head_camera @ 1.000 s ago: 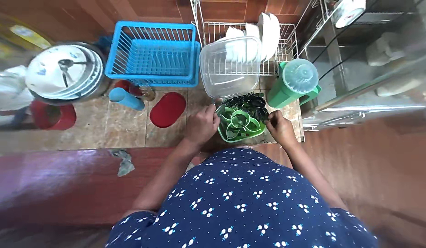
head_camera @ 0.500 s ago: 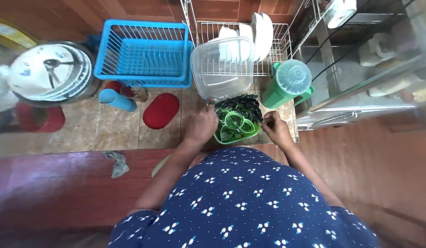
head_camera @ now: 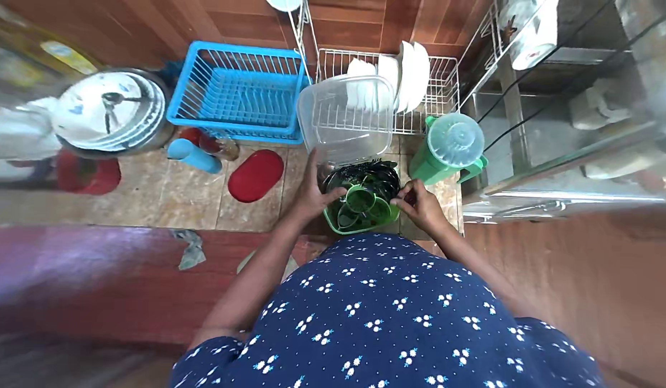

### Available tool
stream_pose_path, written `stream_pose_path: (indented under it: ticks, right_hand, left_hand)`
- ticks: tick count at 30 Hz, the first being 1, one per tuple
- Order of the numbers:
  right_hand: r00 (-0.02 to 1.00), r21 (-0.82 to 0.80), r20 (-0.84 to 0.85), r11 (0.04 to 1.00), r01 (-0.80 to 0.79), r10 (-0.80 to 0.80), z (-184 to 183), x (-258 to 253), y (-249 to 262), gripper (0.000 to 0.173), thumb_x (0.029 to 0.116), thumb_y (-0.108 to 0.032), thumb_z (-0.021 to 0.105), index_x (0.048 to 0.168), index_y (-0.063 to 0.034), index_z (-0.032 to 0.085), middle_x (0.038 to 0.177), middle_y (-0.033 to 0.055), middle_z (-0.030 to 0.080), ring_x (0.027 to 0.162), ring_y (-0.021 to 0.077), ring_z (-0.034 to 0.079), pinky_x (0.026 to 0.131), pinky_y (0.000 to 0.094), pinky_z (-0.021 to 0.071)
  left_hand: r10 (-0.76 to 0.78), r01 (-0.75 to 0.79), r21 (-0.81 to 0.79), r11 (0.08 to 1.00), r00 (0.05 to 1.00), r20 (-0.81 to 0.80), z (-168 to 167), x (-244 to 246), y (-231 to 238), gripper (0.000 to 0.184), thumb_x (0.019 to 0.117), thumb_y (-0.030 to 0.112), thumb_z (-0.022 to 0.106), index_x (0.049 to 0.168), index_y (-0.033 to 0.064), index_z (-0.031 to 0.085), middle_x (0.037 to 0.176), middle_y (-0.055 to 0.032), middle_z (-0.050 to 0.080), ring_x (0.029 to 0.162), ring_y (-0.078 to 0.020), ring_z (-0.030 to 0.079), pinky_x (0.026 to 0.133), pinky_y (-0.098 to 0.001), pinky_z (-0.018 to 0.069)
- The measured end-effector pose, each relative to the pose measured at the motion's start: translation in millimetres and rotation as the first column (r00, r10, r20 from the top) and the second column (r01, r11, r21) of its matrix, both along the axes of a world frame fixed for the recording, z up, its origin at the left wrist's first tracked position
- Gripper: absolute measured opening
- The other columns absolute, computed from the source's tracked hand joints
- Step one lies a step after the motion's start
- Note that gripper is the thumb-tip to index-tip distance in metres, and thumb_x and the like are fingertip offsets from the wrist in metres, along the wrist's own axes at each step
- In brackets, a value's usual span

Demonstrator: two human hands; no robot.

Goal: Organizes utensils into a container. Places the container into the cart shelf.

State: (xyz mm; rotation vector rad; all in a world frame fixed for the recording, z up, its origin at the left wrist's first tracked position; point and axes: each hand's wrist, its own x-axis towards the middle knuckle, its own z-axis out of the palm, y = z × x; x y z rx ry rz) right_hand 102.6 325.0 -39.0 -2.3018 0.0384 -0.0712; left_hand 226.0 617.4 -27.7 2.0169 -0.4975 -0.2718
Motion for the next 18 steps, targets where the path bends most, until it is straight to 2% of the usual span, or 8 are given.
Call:
stream_pose_path:
  ticks: [1,3,5,7,11,14,16,18]
  right_hand:
    - [1.000,0.033,-0.017,0.999,-0.008,0.009,-3.0,-1.9,-4.4,0.046,0.0926,-0.031,0.078,0.119,-0.0011,0.054,0.088,0.0128,0.067,0.072,0.0261,0.067,0.069,0.0480,0.0598]
    - [0.997,0.060,-0.074,0.998,-0.012,0.017,-8.3,-6.1,-8.0,0.051,0.0899,-0.029,0.081,0.121,-0.0008,0.053,0.088,0.0136,0.065,0.072,0.0268,0.066,0.070,0.0478,0.0590]
    - [0.993,0.063,-0.120,0.998,-0.009,0.017,-13.4,-8.2,-7.7,0.050,0.0907,-0.028,0.080,0.123,-0.0001,0.052,0.089,0.0152,0.065,0.074,0.0282,0.067,0.071,0.0493,0.0591]
    - [0.992,0.064,-0.129,0.998,-0.002,0.010,-18.8,-8.3,-6.5,0.046,0.0915,-0.026,0.079,0.120,0.0012,0.055,0.091,0.0165,0.065,0.075,0.0291,0.067,0.074,0.0507,0.0586]
    - [0.992,0.046,-0.124,0.998,0.030,-0.024,-24.0,-4.7,-8.6,0.055,0.0890,-0.035,0.081,0.123,-0.0002,0.055,0.101,0.0186,0.066,0.080,0.0311,0.067,0.075,0.0525,0.0587]
    - [0.998,-0.060,0.055,0.998,-0.006,0.009,-9.3,0.2,-9.7,0.086,0.0828,-0.047,0.084,0.145,-0.0015,0.046,0.138,0.0219,0.056,0.114,0.0357,0.064,0.094,0.0531,0.0565]
    - [0.975,-0.200,0.198,0.978,-0.059,0.099,0.7,9.7,-7.0,0.098,0.0863,-0.061,0.072,0.156,-0.0019,0.037,0.157,0.0210,0.042,0.137,0.0393,0.049,0.110,0.0571,0.0445]
    - [0.949,-0.315,0.262,0.945,-0.088,0.176,5.2,21.5,0.2,0.097,0.0934,-0.070,0.053,0.161,-0.0047,0.030,0.166,0.0148,0.032,0.150,0.0375,0.034,0.118,0.0586,0.0337]
  left_hand:
    - [0.028,-0.027,-0.041,0.999,0.999,0.027,-2.8,-0.9,2.6,0.120,0.0770,0.059,0.081,0.164,0.0149,0.011,0.151,-0.0149,0.047,0.129,-0.0222,0.054,0.107,-0.0414,0.0496]
    - [0.105,-0.092,-0.174,0.980,0.992,0.070,-9.7,-4.1,3.1,0.123,0.0721,0.066,0.081,0.161,0.0105,0.017,0.159,-0.0182,0.034,0.134,-0.0246,0.052,0.108,-0.0416,0.0499]
    - [0.187,-0.170,-0.311,0.935,0.982,0.024,-13.3,-8.1,-2.4,0.120,0.0750,0.064,0.080,0.159,0.0062,0.016,0.161,-0.0180,0.029,0.132,-0.0236,0.054,0.104,-0.0400,0.0530]
    - [0.232,-0.258,-0.401,0.879,0.966,-0.113,-14.6,-9.9,-9.6,0.118,0.0798,0.061,0.077,0.161,0.0103,0.008,0.163,-0.0140,0.026,0.131,-0.0194,0.054,0.103,-0.0370,0.0534]
    - [0.275,-0.358,-0.428,0.830,0.930,-0.244,-10.3,12.4,-13.8,0.107,0.0882,0.083,0.045,0.164,0.0194,0.004,0.166,-0.0111,0.024,0.132,-0.0218,0.055,0.097,-0.0397,0.0568]
    - [0.248,-0.364,-0.431,0.826,0.921,-0.301,7.9,31.4,-12.4,0.097,0.0919,0.082,0.037,0.165,0.0271,0.004,0.169,-0.0094,0.021,0.143,-0.0278,0.046,0.101,-0.0492,0.0546]
    - [0.218,-0.347,-0.423,0.837,0.921,-0.322,16.9,35.1,-15.3,0.090,0.0950,0.078,0.035,0.165,0.0308,0.006,0.169,-0.0058,0.022,0.142,-0.0273,0.047,0.101,-0.0498,0.0546]
    - [0.206,-0.331,-0.403,0.853,0.924,-0.323,18.8,34.5,-19.8,0.085,0.0971,0.076,0.033,0.165,0.0319,0.007,0.168,-0.0040,0.026,0.134,-0.0245,0.055,0.095,-0.0449,0.0581]
